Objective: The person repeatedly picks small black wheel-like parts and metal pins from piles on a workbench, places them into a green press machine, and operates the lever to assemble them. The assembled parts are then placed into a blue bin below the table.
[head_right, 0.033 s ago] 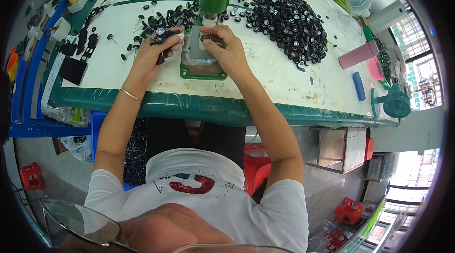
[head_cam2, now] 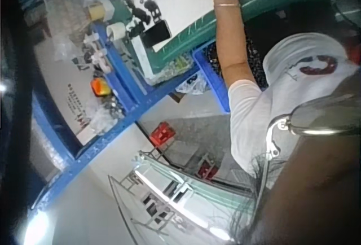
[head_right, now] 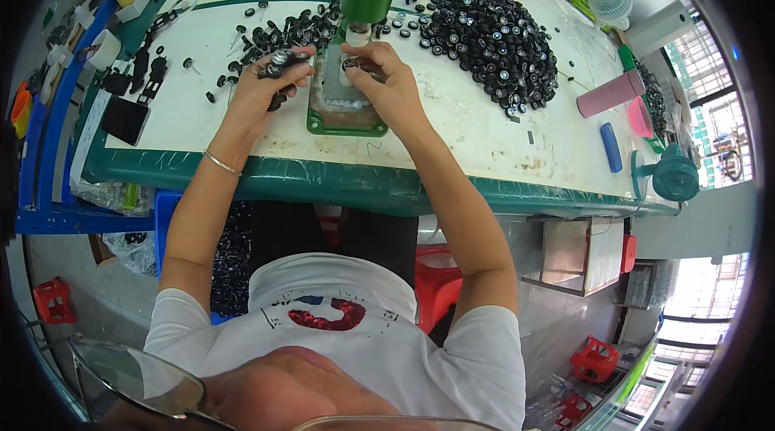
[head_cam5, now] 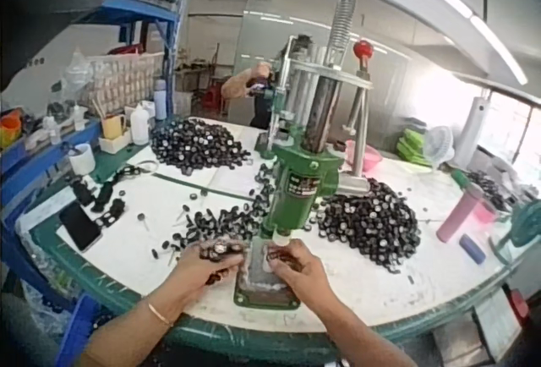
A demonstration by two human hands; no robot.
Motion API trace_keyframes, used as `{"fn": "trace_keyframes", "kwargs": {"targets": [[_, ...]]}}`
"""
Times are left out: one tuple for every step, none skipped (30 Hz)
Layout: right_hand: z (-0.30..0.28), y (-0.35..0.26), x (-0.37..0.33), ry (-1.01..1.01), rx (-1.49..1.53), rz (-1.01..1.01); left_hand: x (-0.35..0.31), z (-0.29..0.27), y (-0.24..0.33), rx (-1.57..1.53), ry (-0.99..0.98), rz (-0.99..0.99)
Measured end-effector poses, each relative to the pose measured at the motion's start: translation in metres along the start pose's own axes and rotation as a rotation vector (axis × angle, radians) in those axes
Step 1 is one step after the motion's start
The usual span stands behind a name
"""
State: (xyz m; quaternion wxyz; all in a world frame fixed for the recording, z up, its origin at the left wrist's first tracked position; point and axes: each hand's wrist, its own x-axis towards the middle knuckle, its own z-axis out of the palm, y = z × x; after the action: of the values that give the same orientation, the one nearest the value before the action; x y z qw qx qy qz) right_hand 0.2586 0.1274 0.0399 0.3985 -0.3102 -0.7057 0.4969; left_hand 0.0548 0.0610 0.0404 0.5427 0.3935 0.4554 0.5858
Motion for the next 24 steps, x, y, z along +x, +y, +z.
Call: {"fn": "trace_keyframes", "kwargs": {"targets": [[0.001, -0.002, 0.000, 0.015, 0.042, 0.038, -0.002, 0.000, 0.001, 0.059, -0.022, 0.033], [0.002, -0.005, -0.001, 0.029, 0.085, 0.076, -0.003, 0.001, 0.002, 0.118, -0.043, 0.066], [0.002, -0.007, -0.001, 0.044, 0.127, 0.114, -0.005, 0.004, 0.004, 0.142, -0.036, 0.087], [-0.001, -0.008, -0.001, 0.073, 0.133, 0.075, -0.006, 0.010, 0.009, 0.165, -0.032, 0.111], [-0.006, -0.008, -0.001, 0.103, 0.138, 0.035, -0.006, 0.017, 0.015, 0.188, -0.028, 0.135], [-0.011, -0.007, -0.002, 0.133, 0.144, -0.004, -0.006, 0.023, 0.020, 0.257, -0.022, 0.137], [-0.019, -0.008, -0.001, 0.161, 0.078, -0.049, -0.003, 0.026, 0.019, 0.263, -0.027, 0.167], [-0.026, -0.007, 0.000, 0.191, 0.104, -0.049, 0.001, 0.028, 0.016, 0.268, -0.032, 0.198], [-0.033, -0.008, 0.000, 0.223, 0.130, -0.049, 0.005, 0.030, 0.015, 0.273, -0.037, 0.229], [-0.040, -0.015, -0.001, 0.248, 0.131, -0.030, 0.007, 0.032, 0.020, 0.284, -0.057, 0.176], [-0.047, -0.018, 0.000, 0.283, 0.148, -0.034, 0.010, 0.034, 0.019, 0.291, -0.043, 0.221], [-0.054, -0.022, 0.000, 0.300, 0.160, -0.032, 0.014, 0.037, 0.018, 0.298, -0.029, 0.267], [-0.061, -0.027, 0.000, 0.319, 0.173, -0.029, 0.016, 0.040, 0.018, 0.304, -0.017, 0.312], [-0.069, -0.031, 0.002, 0.332, 0.175, -0.039, 0.017, 0.043, 0.023, 0.331, -0.007, 0.275], [-0.077, -0.035, 0.004, 0.343, 0.187, -0.053, 0.019, 0.044, 0.023, 0.301, -0.008, 0.286], [-0.085, -0.040, 0.005, 0.355, 0.180, -0.067, 0.022, 0.046, 0.023, 0.270, -0.012, 0.295], [-0.091, -0.045, 0.008, 0.364, 0.177, -0.078, 0.025, 0.047, 0.022, 0.242, -0.011, 0.301], [-0.097, -0.051, 0.012, 0.374, 0.166, -0.089, 0.028, 0.046, 0.019, 0.282, -0.014, 0.335], [-0.104, -0.057, 0.017, 0.385, 0.158, -0.099, 0.030, 0.046, 0.016, 0.248, -0.025, 0.338], [-0.107, -0.065, 0.024, 0.397, 0.149, -0.107, 0.032, 0.045, 0.014, 0.213, -0.035, 0.338], [-0.107, -0.076, 0.033, 0.392, 0.144, -0.140, 0.034, 0.045, 0.012, 0.177, -0.044, 0.338], [-0.106, -0.090, 0.044, 0.386, 0.141, -0.173, 0.035, 0.044, 0.010, 0.145, -0.046, 0.316], [-0.106, -0.101, 0.057, 0.381, 0.138, -0.203, 0.036, 0.044, 0.009, 0.113, -0.049, 0.291], [-0.120, -0.107, 0.076, 0.305, 0.137, -0.216, 0.037, 0.046, 0.009, 0.080, -0.057, 0.266]]}}
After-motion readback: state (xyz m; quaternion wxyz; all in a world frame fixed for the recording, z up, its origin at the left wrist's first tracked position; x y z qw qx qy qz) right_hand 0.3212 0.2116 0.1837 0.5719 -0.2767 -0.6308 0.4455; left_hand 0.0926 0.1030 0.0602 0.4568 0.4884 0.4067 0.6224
